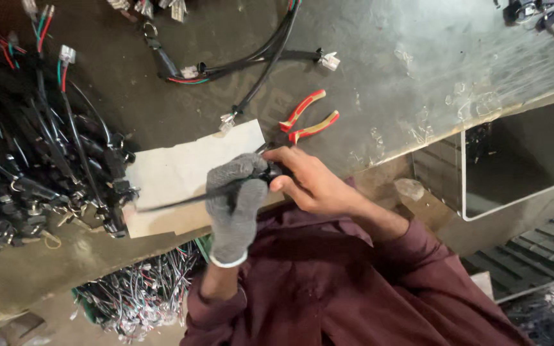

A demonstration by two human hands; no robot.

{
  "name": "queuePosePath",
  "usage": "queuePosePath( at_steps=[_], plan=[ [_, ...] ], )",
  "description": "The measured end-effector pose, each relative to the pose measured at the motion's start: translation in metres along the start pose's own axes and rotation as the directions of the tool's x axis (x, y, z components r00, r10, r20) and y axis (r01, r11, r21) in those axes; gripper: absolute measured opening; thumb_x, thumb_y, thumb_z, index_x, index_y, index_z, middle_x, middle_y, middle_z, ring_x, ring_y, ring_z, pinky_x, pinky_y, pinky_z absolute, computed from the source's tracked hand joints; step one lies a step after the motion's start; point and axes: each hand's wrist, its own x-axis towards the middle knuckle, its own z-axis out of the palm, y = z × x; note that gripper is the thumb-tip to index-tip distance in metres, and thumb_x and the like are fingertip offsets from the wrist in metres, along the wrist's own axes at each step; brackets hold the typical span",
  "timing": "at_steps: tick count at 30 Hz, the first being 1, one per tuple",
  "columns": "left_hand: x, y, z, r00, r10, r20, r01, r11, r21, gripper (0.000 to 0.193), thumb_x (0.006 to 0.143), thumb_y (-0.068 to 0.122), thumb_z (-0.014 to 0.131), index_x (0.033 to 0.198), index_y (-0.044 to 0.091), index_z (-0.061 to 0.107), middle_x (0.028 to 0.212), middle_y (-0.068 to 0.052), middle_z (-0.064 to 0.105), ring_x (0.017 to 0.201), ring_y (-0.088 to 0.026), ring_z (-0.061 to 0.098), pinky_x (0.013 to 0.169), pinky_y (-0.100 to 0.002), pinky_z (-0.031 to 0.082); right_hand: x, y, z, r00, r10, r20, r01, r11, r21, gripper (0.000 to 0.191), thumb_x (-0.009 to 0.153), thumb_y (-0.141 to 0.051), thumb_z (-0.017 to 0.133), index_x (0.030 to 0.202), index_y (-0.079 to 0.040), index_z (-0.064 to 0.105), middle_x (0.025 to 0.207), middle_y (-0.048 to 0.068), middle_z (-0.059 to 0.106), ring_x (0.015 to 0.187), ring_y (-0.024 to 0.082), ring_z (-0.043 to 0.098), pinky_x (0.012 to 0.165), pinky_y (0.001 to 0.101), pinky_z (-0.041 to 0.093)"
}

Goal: The person holds a black cable and uses red-handled pliers to strip the outer insulation from its ends, pulling the cut jacket off to expose inner colored wires. They work through the cable section by section at the workbench, setting the processed cable aside when finished.

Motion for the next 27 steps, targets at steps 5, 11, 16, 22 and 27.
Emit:
queuePosePath(
  at_steps=[5,11,16,22,27],
  plan=[
    [-0.004,0.011,-0.017,0.991,-0.119,-0.055,0.131,0.913,0.386,0.033,0.083,0.016,0.088,0.109,0.007,0.071,0.105,-0.003,0.073,0.102,-0.016,0.068,0.098,-0.037,0.054,0.012,-0.019,-0.004,0.966,-0.254,-0.038,0.240,0.945,-0.222,0.041,0.089,-0.010,0.072,0.125,0.001,0.056,0.103,0.015,0.058,0.098,0.036,0.060,0.092,0.0517,0.047],
    [0.010,0.016,-0.023,0.995,0.029,0.091,-0.082,0.744,0.663,0.032,0.077,0.020,0.095,0.101,0.010,0.076,0.103,-0.001,0.073,0.092,-0.022,0.061,0.101,-0.040,0.050,0.001,-0.017,0.004,0.974,-0.216,-0.071,0.192,0.950,-0.246,0.049,0.084,0.003,0.073,0.130,0.005,0.056,0.103,0.016,0.058,0.090,0.036,0.058,0.078,0.0436,0.051],
    [0.004,0.008,-0.011,0.989,0.148,0.017,-0.134,0.833,0.537,0.035,0.083,0.010,0.090,0.109,0.007,0.067,0.112,-0.007,0.064,0.104,-0.022,0.063,0.096,-0.036,0.051,-0.003,-0.014,0.014,0.960,-0.246,-0.137,0.204,0.942,-0.265,0.047,0.089,-0.001,0.074,0.132,0.006,0.055,0.103,0.016,0.059,0.088,0.035,0.060,0.075,0.0431,0.052],
    [0.001,0.005,-0.014,0.991,-0.118,-0.066,0.131,0.962,0.239,0.051,0.085,0.008,0.088,0.123,0.005,0.054,0.109,-0.001,0.064,0.095,-0.008,0.063,0.085,-0.026,0.055,-0.004,-0.012,0.019,0.963,-0.222,-0.153,0.174,0.945,-0.276,0.047,0.090,-0.005,0.075,0.131,0.004,0.055,0.101,0.018,0.057,0.087,0.037,0.059,0.075,0.0435,0.051],
    [0.005,0.009,-0.021,0.992,0.034,0.122,-0.092,0.860,0.503,0.042,0.085,0.007,0.090,0.116,0.008,0.061,0.104,-0.004,0.067,0.090,-0.011,0.065,0.083,-0.029,0.055,-0.005,-0.009,0.019,0.981,-0.165,-0.102,0.146,0.974,-0.172,0.045,0.093,-0.005,0.073,0.133,0.005,0.055,0.094,0.016,0.054,0.082,0.035,0.057,0.071,0.0439,0.048]
  ],
)
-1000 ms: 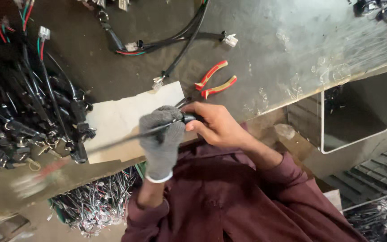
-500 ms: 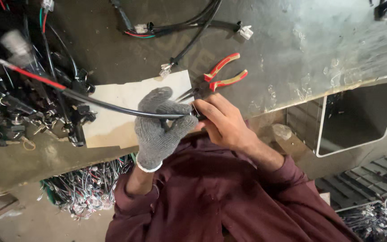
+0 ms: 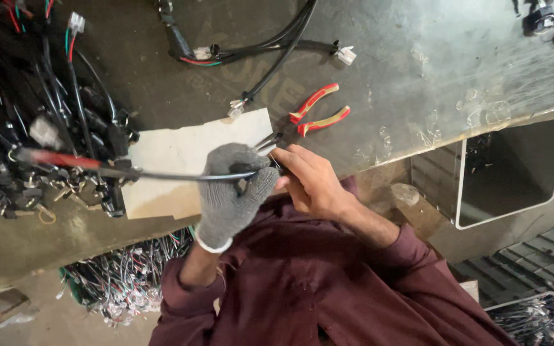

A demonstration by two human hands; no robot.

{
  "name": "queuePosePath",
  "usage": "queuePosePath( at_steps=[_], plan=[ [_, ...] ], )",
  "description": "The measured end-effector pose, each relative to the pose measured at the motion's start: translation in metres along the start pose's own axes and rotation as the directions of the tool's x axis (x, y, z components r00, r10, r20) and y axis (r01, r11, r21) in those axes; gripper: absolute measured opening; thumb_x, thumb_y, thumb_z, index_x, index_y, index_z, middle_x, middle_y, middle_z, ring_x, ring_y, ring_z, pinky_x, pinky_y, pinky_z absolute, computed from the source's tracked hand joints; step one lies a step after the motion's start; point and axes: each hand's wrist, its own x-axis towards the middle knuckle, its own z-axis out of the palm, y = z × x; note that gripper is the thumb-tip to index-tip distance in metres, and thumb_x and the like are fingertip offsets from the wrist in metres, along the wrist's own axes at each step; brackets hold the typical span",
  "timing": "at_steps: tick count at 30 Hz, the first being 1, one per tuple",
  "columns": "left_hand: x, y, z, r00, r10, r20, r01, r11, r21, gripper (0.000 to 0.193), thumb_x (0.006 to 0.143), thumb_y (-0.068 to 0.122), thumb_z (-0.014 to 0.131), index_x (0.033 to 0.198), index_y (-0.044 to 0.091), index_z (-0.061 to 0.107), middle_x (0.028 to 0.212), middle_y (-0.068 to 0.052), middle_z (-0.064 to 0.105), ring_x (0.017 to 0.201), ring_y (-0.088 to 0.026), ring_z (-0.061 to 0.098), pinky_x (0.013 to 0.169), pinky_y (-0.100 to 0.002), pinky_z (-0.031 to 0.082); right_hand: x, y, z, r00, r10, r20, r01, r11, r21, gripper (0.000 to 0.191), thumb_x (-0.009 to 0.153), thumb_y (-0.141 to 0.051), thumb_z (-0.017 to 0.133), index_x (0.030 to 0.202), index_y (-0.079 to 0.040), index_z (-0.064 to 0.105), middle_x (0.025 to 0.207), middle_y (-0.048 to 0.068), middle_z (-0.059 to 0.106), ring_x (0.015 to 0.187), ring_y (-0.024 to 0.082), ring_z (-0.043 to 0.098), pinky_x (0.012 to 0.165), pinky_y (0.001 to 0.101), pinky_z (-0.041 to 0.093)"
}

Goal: The person holds a black cable and uses red-handled pliers to strip the outer insulation from its ends, pulling the cut jacket off to expose inner colored wires. They work through the cable section by section at the workbench, setting the processed cable aside when finished.

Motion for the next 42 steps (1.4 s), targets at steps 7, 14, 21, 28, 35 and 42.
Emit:
queuePosePath(
  at_steps=[7,14,21,28,35,42],
  plan=[
    [0.007,0.002,0.009,0.960,-0.259,-0.107,0.219,0.932,-0.288,0.042,0.088,0.015,0.084,0.119,0.004,0.059,0.104,-0.003,0.064,0.090,-0.011,0.063,0.081,-0.029,0.055,0.001,0.004,0.008,0.997,-0.013,-0.078,0.006,0.995,-0.096,0.041,0.095,-0.010,0.074,0.131,0.001,0.055,0.095,0.016,0.056,0.083,0.035,0.058,0.071,0.0429,0.049],
    [-0.001,0.014,0.014,0.995,0.045,-0.087,-0.035,0.993,0.110,0.029,0.102,0.017,0.069,0.127,0.002,0.065,0.127,-0.013,0.068,0.116,-0.028,0.067,0.114,-0.043,0.051,-0.006,0.009,0.004,0.988,0.151,0.043,-0.156,0.912,0.380,0.030,0.110,-0.013,0.057,0.135,0.003,0.054,0.114,0.015,0.063,0.104,0.024,0.063,0.090,0.0381,0.053],
    [-0.011,0.014,0.025,0.992,0.128,0.013,-0.126,0.945,0.301,0.034,0.101,0.019,0.068,0.131,0.003,0.065,0.130,-0.017,0.068,0.127,-0.040,0.063,0.110,-0.048,0.049,-0.010,0.023,0.001,0.870,0.413,0.271,-0.483,0.596,0.642,0.022,0.106,-0.018,0.053,0.116,0.000,0.059,0.091,-0.003,0.056,0.084,0.004,0.049,0.072,0.0242,0.042],
    [0.013,0.021,0.019,0.937,0.333,-0.104,-0.270,0.881,0.389,0.054,0.102,0.034,0.070,0.139,0.000,0.052,0.139,-0.019,0.058,0.134,-0.043,0.053,0.113,-0.050,0.045,-0.009,0.021,-0.005,0.868,0.368,0.335,-0.496,0.591,0.636,0.026,0.104,-0.023,0.057,0.112,0.001,0.062,0.087,-0.002,0.050,0.079,0.006,0.042,0.068,0.0260,0.038],
    [0.014,0.014,0.007,0.956,0.213,0.202,-0.229,0.972,0.058,0.041,0.098,0.017,0.066,0.137,0.005,0.063,0.144,-0.015,0.064,0.138,-0.034,0.058,0.119,-0.048,0.044,0.006,0.009,-0.009,0.957,0.155,0.244,-0.281,0.700,0.657,0.035,0.104,-0.023,0.053,0.126,0.004,0.059,0.113,0.005,0.064,0.105,0.011,0.055,0.092,0.0325,0.050],
    [0.014,-0.003,0.002,0.939,0.244,0.241,-0.148,0.922,-0.357,0.036,0.088,0.012,0.080,0.122,0.008,0.072,0.128,-0.005,0.072,0.133,-0.030,0.060,0.118,-0.045,0.046,-0.015,0.062,0.002,0.791,0.027,0.612,-0.426,0.741,0.519,0.029,0.103,-0.026,0.060,0.096,0.002,0.062,0.077,0.004,0.056,0.070,0.012,0.049,0.064,0.0295,0.044]
  ],
)
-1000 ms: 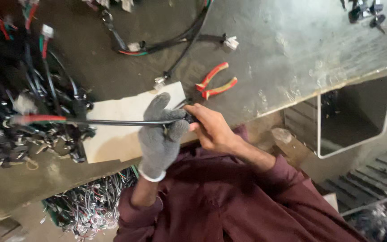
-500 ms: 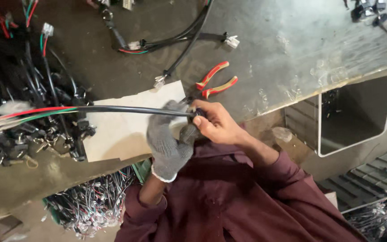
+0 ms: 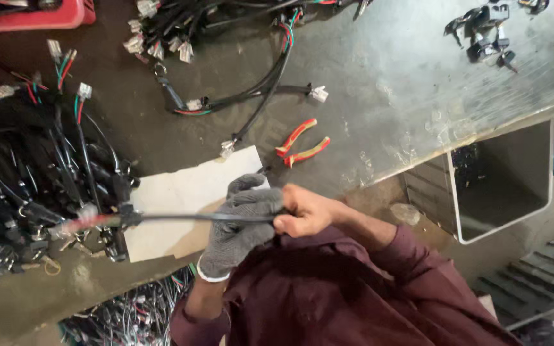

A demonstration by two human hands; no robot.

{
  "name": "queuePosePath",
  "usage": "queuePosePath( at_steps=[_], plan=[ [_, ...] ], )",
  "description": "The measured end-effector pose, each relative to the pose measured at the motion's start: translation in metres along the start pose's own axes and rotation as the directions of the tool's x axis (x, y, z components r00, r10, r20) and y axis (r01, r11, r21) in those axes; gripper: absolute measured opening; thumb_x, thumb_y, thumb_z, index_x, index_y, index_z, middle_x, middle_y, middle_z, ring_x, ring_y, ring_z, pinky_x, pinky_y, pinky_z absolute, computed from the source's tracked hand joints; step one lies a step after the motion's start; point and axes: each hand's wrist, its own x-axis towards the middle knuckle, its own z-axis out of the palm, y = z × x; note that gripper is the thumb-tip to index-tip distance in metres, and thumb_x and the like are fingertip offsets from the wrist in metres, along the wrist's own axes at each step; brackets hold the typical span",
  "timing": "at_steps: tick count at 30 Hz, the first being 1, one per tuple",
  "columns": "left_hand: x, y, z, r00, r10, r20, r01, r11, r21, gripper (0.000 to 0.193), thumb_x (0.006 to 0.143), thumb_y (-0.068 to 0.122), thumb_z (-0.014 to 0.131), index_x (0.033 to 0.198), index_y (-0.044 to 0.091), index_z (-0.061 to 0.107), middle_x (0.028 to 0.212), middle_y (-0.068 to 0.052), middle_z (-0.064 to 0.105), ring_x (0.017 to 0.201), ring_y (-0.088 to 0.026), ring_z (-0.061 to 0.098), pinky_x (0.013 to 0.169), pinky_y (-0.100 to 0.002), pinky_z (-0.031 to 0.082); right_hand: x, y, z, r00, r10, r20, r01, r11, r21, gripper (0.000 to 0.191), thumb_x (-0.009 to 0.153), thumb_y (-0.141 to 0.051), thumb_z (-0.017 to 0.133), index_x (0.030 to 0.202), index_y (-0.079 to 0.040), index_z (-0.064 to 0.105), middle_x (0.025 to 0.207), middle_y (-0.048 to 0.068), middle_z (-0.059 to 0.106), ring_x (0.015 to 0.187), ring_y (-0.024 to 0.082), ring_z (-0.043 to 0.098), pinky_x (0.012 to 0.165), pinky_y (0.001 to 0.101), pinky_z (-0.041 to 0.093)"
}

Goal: The person holds a black cable and uses red-handled pliers to strip the outer insulation from its ends, pulling the cut jacket off to expose inner colored wires. They work through the cable section by section at the workbench, setting the processed cable aside when finished.

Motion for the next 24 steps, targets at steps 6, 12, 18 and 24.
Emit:
queuePosePath(
  at_steps=[6,12,18,24],
  plan=[
    [-0.009,-0.012,0.021,0.986,-0.070,-0.154,0.046,0.988,-0.150,0.017,0.092,0.011,0.075,0.108,0.006,0.070,0.116,-0.005,0.073,0.126,-0.028,0.058,0.115,-0.044,0.048,-0.010,0.033,0.018,0.999,-0.045,-0.024,0.050,0.778,0.626,0.035,0.110,-0.031,0.068,0.117,0.003,0.062,0.094,-0.002,0.061,0.084,0.007,0.052,0.075,0.0254,0.044],
    [0.001,-0.019,0.031,0.930,-0.260,-0.260,0.210,0.956,-0.205,0.018,0.098,0.016,0.067,0.109,0.001,0.069,0.115,-0.009,0.070,0.115,-0.023,0.062,0.107,-0.040,0.049,0.001,0.037,0.029,0.862,-0.103,-0.497,0.253,0.936,0.246,0.059,0.104,-0.041,0.068,0.141,0.001,0.048,0.133,0.007,0.056,0.124,0.014,0.051,0.106,0.0316,0.044],
    [0.009,0.000,0.020,0.962,-0.196,-0.189,0.198,0.980,-0.008,0.035,0.108,0.032,0.053,0.121,0.000,0.057,0.127,-0.011,0.064,0.110,-0.018,0.062,0.097,-0.031,0.051,0.005,-0.018,0.023,0.808,-0.196,-0.555,0.063,0.966,-0.250,0.079,0.104,-0.067,0.056,0.141,0.000,0.034,0.133,0.010,0.050,0.122,0.024,0.052,0.107,0.0391,0.043],
    [-0.002,-0.010,0.019,0.909,-0.300,-0.290,0.166,0.898,-0.407,0.038,0.114,0.035,0.053,0.135,0.004,0.053,0.103,-0.003,0.063,0.081,-0.005,0.055,0.073,-0.020,0.046,0.003,-0.083,-0.041,0.812,-0.365,-0.454,-0.357,0.305,-0.883,0.086,0.076,-0.072,0.074,0.130,-0.007,0.060,0.130,0.019,0.056,0.124,0.041,0.051,0.104,0.0535,0.035]
  ],
)
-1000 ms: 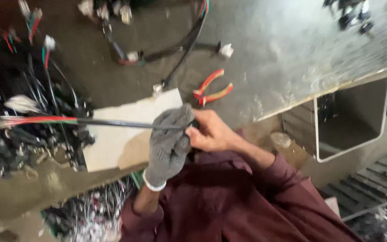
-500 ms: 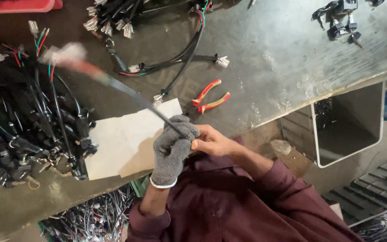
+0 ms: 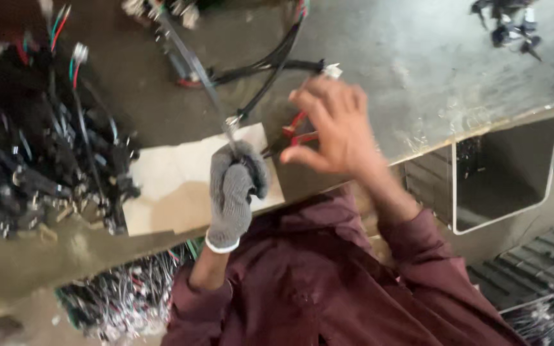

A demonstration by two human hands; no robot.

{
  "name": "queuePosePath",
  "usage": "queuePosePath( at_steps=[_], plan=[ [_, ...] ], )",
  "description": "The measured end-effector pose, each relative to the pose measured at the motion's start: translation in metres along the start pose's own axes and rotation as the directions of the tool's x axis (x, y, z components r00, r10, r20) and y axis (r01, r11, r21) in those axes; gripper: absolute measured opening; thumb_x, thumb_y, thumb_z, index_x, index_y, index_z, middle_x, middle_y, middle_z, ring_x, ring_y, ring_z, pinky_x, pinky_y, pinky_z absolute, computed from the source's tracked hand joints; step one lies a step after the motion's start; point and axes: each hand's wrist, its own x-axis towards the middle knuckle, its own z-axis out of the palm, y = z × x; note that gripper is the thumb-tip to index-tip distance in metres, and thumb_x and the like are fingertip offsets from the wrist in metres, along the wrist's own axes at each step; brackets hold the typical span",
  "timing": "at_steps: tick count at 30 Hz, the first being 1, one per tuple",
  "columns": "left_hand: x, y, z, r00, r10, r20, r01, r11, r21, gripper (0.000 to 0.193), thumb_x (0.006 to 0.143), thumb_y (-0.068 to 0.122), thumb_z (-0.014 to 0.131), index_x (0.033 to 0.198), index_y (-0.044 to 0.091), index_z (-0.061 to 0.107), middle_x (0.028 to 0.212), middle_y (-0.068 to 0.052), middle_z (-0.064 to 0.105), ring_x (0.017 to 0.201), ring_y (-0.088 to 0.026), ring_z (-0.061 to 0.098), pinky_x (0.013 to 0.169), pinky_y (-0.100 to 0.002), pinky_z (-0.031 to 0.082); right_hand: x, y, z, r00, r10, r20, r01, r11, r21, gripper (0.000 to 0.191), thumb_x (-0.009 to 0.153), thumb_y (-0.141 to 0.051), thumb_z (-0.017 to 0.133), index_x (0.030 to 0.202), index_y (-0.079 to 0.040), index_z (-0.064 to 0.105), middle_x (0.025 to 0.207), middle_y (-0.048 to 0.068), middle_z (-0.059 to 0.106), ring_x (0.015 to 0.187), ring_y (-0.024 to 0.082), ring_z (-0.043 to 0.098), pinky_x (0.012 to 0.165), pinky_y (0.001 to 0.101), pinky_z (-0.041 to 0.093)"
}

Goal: The person holds a black cable and uses red-handled pliers to strip the outer insulation from its ends, pulling the cut jacket off to expose inner colored wires. They work through the cable section by section at the workbench, setting the processed cable aside when finished.

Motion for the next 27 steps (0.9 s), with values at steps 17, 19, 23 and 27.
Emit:
queuePosePath(
  at_steps=[17,19,23,27],
  plan=[
    [-0.012,0.057,-0.006,0.975,-0.190,0.116,0.188,0.982,0.025,0.036,0.115,0.026,0.055,0.142,0.002,0.054,0.103,0.001,0.063,0.081,-0.003,0.051,0.073,-0.018,0.045,-0.033,-0.006,0.042,0.946,0.149,0.290,-0.323,0.550,0.770,0.025,0.096,-0.018,0.064,0.118,-0.004,0.064,0.106,0.009,0.066,0.095,0.026,0.065,0.091,0.0359,0.049],
    [-0.015,0.054,0.005,0.980,-0.194,0.054,0.198,0.976,-0.091,0.044,0.115,0.029,0.055,0.151,0.005,0.047,0.101,0.001,0.063,0.079,-0.003,0.051,0.071,-0.017,0.044,-0.028,-0.020,0.040,0.925,0.124,0.358,-0.378,0.362,0.852,0.023,0.091,-0.003,0.060,0.113,-0.003,0.067,0.106,0.011,0.069,0.093,0.027,0.070,0.086,0.0334,0.054],
    [-0.025,0.038,0.012,0.872,-0.482,-0.079,0.432,0.836,-0.338,0.047,0.104,0.022,0.064,0.143,0.003,0.046,0.096,-0.005,0.066,0.073,-0.009,0.057,0.060,-0.021,0.043,-0.005,-0.039,0.026,0.991,-0.109,-0.079,0.132,0.905,0.405,0.034,0.082,0.012,0.069,0.114,0.004,0.061,0.120,0.017,0.070,0.119,0.040,0.068,0.098,0.0399,0.057],
    [-0.039,0.030,0.003,0.903,-0.426,-0.049,0.399,0.877,-0.267,0.046,0.106,0.023,0.063,0.144,0.006,0.043,0.099,-0.004,0.062,0.079,-0.008,0.056,0.066,-0.021,0.045,0.009,-0.047,0.018,0.983,-0.182,-0.017,0.180,0.945,0.272,0.033,0.082,-0.018,0.085,0.102,-0.002,0.063,0.103,0.011,0.069,0.099,0.032,0.070,0.081,0.0407,0.054]
  ],
)
